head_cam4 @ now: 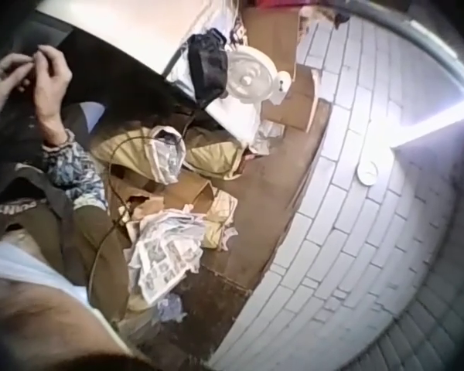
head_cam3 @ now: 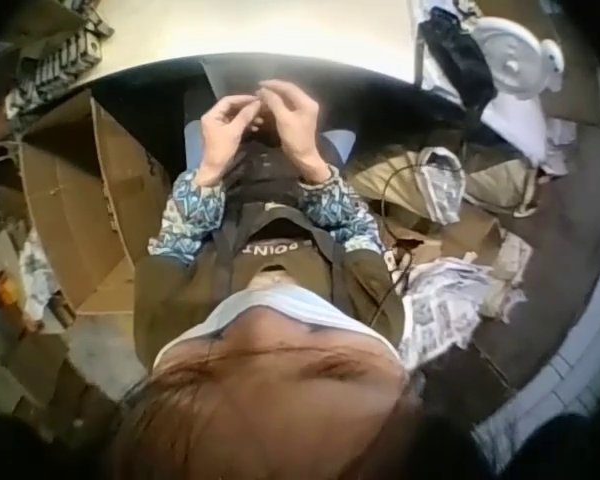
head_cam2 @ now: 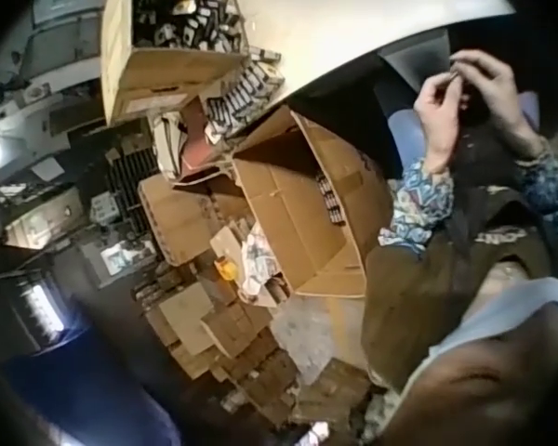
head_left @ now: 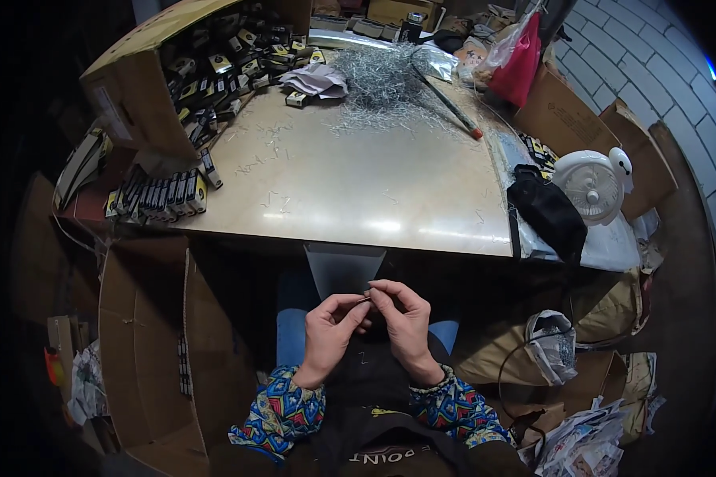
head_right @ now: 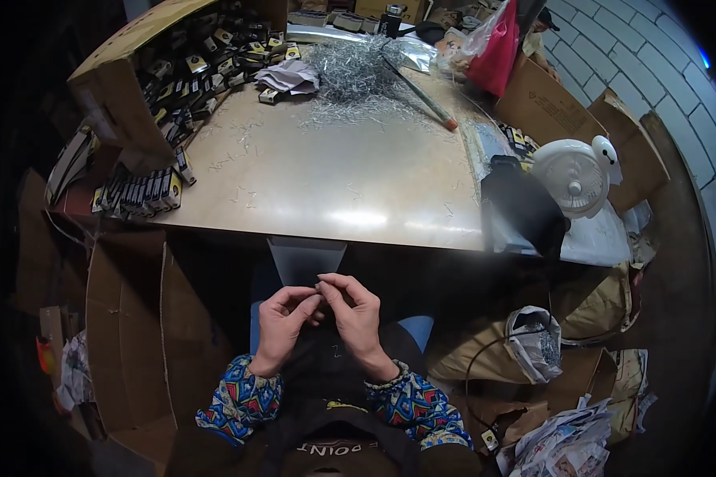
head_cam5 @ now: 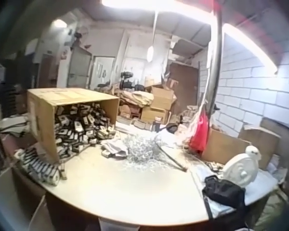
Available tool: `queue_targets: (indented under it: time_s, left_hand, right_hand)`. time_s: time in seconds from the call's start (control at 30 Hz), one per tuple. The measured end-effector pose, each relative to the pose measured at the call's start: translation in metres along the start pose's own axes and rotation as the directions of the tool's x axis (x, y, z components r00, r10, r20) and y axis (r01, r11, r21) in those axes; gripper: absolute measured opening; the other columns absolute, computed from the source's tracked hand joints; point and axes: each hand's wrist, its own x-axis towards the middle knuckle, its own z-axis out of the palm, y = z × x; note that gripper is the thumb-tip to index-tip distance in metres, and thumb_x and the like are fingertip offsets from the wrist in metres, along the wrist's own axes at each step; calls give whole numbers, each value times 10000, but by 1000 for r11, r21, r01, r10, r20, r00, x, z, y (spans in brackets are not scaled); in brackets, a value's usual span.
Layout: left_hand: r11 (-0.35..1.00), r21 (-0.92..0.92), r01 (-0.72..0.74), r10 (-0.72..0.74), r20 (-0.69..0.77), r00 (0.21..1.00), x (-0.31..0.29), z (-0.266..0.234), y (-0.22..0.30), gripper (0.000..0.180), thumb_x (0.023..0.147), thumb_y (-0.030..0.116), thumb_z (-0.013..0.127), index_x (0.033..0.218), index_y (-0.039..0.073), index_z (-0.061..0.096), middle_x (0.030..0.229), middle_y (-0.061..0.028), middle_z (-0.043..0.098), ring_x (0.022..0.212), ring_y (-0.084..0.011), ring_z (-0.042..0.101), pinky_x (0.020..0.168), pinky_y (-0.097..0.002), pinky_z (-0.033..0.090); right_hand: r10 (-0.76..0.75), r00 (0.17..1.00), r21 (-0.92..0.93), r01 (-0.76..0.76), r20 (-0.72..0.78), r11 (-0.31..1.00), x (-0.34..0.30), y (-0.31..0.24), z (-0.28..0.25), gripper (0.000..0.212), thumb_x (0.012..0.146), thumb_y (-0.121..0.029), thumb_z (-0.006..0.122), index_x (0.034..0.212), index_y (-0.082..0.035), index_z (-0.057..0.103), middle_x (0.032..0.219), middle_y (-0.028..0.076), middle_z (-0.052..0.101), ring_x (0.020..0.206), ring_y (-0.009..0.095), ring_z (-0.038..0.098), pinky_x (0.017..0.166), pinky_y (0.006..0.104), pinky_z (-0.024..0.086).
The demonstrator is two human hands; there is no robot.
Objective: Packing small product boxes into individual plastic bags and arranging them on a workbench.
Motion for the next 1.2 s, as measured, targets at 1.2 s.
queue_targets:
  time_s: [1.2]
  left_hand:
    - [981,-90,173,-193,-306,932,435,-49,56,615,832,458,733,1103,-63,550,1005,-149,596,884,-262,613,731,-352,509]
  right_hand:
    - [13,992,809,96,-127,580,355,-33,-205,128,923,-83,618,1003,16,627,930,125,668,792,191,645,732,300,553]
